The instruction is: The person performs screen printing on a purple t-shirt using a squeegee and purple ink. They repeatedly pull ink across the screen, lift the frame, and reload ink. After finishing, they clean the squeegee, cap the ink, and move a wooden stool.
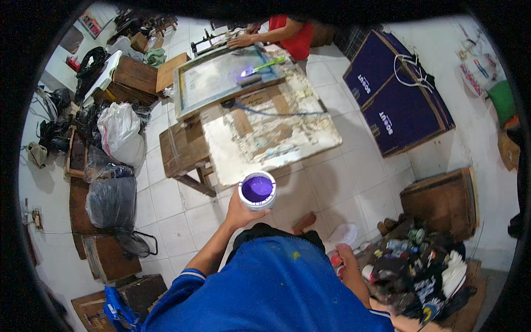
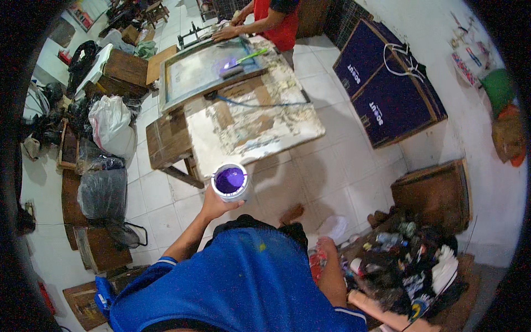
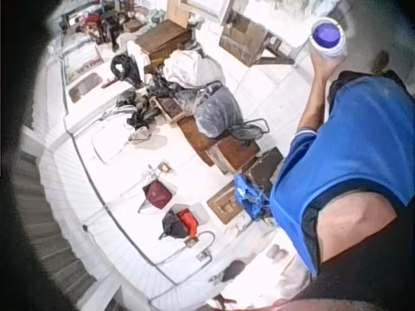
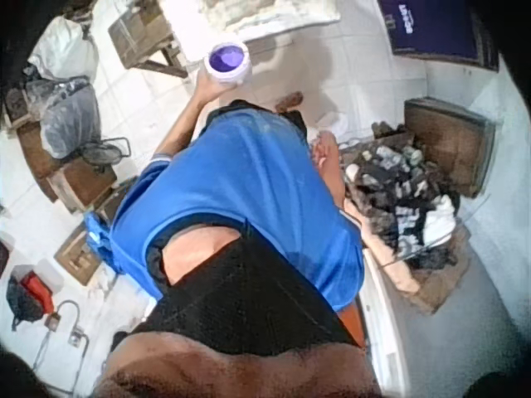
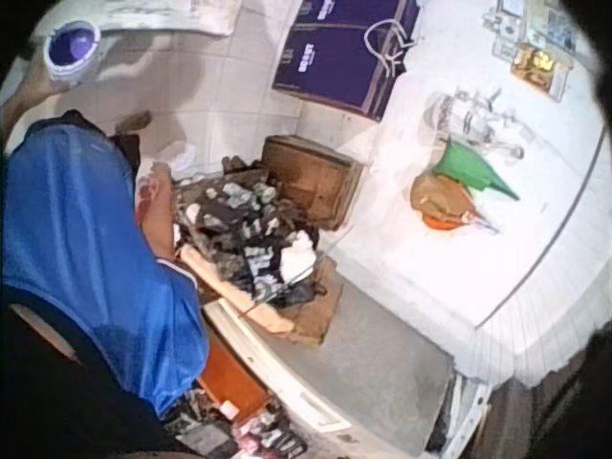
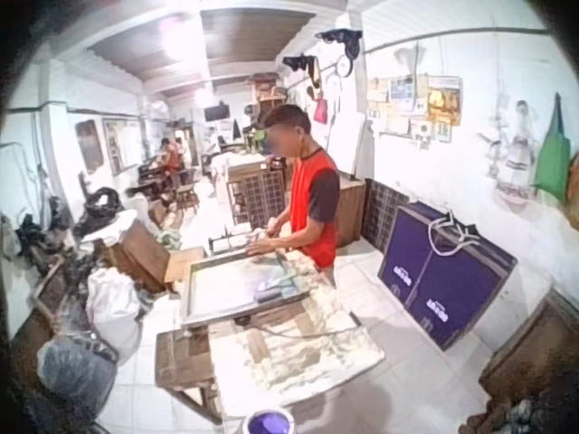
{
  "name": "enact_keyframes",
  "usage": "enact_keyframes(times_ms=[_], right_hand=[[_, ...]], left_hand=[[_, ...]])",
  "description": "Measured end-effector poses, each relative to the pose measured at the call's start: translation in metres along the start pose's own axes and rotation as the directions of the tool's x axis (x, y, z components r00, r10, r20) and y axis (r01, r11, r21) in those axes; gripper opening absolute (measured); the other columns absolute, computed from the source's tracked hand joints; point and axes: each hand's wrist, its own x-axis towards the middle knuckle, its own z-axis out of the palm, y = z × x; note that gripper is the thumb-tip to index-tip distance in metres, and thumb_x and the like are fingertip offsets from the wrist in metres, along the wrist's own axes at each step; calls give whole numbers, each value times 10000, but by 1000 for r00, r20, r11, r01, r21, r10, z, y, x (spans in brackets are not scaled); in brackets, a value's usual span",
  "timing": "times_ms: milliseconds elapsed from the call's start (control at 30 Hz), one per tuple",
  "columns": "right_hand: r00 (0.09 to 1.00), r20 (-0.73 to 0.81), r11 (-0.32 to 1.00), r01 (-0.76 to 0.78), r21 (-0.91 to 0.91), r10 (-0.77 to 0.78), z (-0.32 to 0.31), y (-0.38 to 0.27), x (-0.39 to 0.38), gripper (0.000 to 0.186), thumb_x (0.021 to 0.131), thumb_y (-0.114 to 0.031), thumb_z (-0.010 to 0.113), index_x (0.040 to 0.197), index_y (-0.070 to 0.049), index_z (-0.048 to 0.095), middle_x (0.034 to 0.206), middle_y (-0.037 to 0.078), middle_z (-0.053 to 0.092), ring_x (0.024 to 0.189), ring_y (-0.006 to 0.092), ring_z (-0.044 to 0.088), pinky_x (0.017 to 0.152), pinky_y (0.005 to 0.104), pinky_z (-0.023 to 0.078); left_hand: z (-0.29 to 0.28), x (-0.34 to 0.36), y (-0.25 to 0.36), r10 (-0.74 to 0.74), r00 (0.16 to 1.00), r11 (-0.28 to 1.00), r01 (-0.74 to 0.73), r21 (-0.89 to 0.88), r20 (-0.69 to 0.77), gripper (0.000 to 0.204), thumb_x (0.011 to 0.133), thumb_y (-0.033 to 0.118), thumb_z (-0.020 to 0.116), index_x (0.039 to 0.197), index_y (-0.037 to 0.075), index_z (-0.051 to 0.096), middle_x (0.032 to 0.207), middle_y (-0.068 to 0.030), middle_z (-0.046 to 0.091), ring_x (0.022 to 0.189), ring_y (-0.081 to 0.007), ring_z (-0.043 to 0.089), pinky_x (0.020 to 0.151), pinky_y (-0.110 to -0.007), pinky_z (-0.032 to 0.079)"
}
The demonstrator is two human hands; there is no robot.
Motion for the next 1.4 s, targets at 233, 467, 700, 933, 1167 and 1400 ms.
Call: enact_keyframes(times_ms=[233, 467, 700, 933, 1167, 1400], right_hand=[[927, -119, 921, 325, -214, -355, -156, -283, 44, 314, 1001, -293, 615, 1219, -67, 634, 922, 29, 686, 723, 116, 631, 595, 276, 488], [900, -11, 841, 403, -361, -436, -224, -446, 128, 381, 989, -315, 643, 1264, -52, 627, 973, 46, 687, 765, 133, 645, 625, 301, 512], [997, -28, 818, 46, -573, -75, -318, -450, 189, 418, 957, -343, 683, 1238, -36, 641, 974, 98, 693, 788, 215, 694, 597, 353, 542], [974, 72, 539, -57, -840, 214, -444, -601, 305, 413, 945, -373, 686, 1220, -66, 659, 1078, 130, 692, 843, 299, 706, 731, 488, 567], [814, 461, 395, 577, -715, -354, -404, -934, 465, 189, 961, -206, 596, 866, -48, 638, 701, 43, 614, 566, 154, 602, 475, 345, 469], [683, 634, 223, 724, -652, -364, -271, -1045, 506, 220, 952, -184, 651, 1097, -19, 666, 884, 70, 668, 669, 178, 640, 590, 336, 530]], left_hand=[[87, 103, 9, -86, 978, 995, 95, 41, -188, 925, 583, 295, 956, 1325, -8, 494, 1241, -161, 630, 1168, -287, 620, 1040, -400, 475], [153, 208, -23, -125, 931, 978, 174, 118, -343, 912, 588, 286, 949, 1333, 13, 498, 1244, -166, 616, 1165, -314, 612, 1021, -421, 482], [214, 313, -24, -138, 859, 981, 188, 53, -493, 893, 576, 272, 960, 1314, 20, 523, 1231, -171, 630, 1149, -334, 617, 1018, -430, 478], [271, 368, -29, -266, 627, 952, 288, -100, -732, 909, 598, 290, 986, 1325, 14, 514, 1226, -139, 653, 1125, -267, 645, 994, -386, 512], [358, 417, -18, -170, 74, 950, 276, -144, -983, 871, 646, 253, 993, 1314, -6, 497, 1233, -125, 641, 1116, -238, 634, 988, -385, 513], [369, 428, -23, -222, -73, 898, 374, -233, -972, 879, 672, 238, 981, 1355, -17, 489, 1282, -142, 615, 1170, -240, 606, 1034, -385, 486]])
